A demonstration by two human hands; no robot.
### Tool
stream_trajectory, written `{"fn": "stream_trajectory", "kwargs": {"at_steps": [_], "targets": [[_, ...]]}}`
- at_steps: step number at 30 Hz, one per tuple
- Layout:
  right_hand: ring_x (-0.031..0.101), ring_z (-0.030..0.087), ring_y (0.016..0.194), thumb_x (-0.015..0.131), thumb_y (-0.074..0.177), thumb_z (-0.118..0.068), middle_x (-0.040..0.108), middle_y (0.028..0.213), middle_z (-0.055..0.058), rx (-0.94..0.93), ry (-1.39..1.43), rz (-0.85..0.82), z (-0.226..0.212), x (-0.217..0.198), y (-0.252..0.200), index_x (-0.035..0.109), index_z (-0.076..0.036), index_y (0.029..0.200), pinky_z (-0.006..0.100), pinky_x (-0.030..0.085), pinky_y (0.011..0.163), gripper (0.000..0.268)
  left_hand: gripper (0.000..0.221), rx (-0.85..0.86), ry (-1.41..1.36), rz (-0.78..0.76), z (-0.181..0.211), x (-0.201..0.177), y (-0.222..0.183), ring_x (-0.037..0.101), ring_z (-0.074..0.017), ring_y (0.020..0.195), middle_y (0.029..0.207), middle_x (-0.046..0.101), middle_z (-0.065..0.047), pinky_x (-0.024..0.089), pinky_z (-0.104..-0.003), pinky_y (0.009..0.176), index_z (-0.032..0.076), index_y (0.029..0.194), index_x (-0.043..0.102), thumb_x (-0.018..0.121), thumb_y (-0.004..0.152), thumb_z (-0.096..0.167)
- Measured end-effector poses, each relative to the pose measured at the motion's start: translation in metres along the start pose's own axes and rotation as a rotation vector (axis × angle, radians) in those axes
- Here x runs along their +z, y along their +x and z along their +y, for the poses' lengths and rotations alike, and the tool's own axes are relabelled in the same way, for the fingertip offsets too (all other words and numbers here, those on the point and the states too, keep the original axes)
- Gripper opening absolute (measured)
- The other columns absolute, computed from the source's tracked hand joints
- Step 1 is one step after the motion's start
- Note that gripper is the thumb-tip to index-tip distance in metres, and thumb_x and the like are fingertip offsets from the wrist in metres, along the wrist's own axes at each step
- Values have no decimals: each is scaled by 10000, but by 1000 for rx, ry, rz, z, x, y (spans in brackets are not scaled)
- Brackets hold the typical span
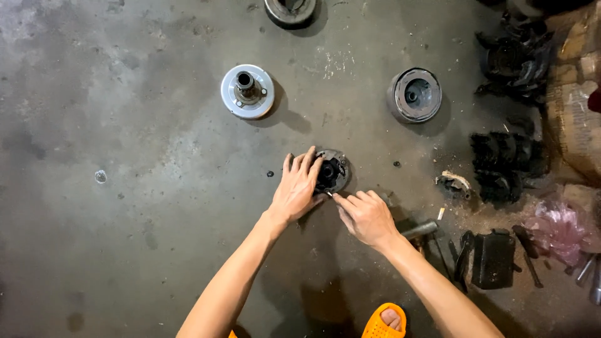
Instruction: Assembling motorcycle brake shoes into a drum and selecting parts in a workshop
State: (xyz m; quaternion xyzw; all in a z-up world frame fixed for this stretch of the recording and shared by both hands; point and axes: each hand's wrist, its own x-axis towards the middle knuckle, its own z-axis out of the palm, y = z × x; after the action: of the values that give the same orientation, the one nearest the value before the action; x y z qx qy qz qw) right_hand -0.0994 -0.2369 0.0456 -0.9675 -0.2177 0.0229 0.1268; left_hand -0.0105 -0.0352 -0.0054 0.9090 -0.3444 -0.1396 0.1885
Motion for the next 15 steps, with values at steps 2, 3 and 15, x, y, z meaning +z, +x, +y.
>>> {"fn": "stream_trajectory", "kwargs": {"at_steps": [2, 3, 15], "targets": [[654, 248, 719, 604, 966, -190, 662, 737, 58, 12, 1, -6, 0, 0, 2, 721, -102, 1157, 392, 534, 689, 241, 988, -8, -10, 26, -2, 5, -1, 429, -350, 1371, 1550, 392, -247, 248, -644, 1202, 20, 1485, 422, 884, 725, 449], [649, 243, 706, 603, 966, -188, 658, 727, 52, 9, 12, 4, 1, 1, 1, 725, -104, 1144, 385, 531, 684, 232, 982, -9, 1, 31, -2, 7, -1, 442, -339, 1360, 1541, 408, -237, 255, -632, 1203, 27, 1475, 430, 883, 719, 460], [626, 252, 695, 617, 958, -205, 618, 714, 53, -48, -7, 72, 11, 10, -4, 722, -111, 1110, 400, 522, 655, 207, 977, -8, 27, 29, -3, 8, 0, 458, -331, 1331, 1533, 420, -226, 268, -596, 1196, 22, 1465, 436, 868, 726, 493]]}}
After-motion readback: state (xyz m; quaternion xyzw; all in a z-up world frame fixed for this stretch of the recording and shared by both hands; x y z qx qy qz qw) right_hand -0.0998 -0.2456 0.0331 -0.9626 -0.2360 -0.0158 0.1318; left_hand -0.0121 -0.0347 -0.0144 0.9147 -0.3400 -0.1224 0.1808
